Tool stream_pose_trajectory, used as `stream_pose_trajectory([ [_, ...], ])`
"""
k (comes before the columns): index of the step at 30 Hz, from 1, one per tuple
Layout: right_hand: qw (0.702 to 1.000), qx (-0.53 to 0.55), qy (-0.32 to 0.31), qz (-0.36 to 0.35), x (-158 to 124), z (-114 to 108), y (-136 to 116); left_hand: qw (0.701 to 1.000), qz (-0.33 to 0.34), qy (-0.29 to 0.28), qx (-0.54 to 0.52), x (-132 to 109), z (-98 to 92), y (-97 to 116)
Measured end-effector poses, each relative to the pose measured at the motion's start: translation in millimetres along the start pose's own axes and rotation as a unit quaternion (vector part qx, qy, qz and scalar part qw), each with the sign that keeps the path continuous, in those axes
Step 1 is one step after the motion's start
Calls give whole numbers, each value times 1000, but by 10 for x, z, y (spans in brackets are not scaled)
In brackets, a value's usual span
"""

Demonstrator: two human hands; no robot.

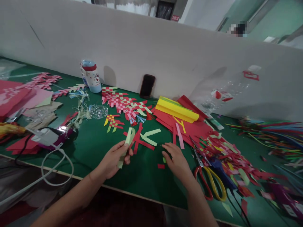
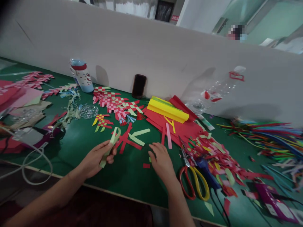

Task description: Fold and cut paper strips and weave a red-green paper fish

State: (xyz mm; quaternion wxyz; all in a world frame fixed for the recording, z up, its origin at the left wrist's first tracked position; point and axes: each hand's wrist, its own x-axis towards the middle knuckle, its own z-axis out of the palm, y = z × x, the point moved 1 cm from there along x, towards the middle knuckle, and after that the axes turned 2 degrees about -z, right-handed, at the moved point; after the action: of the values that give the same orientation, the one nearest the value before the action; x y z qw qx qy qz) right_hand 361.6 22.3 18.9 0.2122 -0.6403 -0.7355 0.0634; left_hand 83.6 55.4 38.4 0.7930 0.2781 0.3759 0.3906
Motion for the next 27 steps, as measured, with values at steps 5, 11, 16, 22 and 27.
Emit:
stream_pose_trajectory([
  [5,997,-70,34,19,169,-68,255,998,24,51,-14,-64,-274,110],
  [11,994,-67,-27,-85,513,189,-265,997,37,61,0,-37,-252,146],
  [16,994,-47,-63,-77,647,301,-319,996,59,62,36,8,-197,215],
  [22,996,90,5,20,632,60,-337,981,54,-4,185,159,65,139],
  [27,815,564,14,132,554,167,-670,960,48,-55,269,328,323,-45],
])
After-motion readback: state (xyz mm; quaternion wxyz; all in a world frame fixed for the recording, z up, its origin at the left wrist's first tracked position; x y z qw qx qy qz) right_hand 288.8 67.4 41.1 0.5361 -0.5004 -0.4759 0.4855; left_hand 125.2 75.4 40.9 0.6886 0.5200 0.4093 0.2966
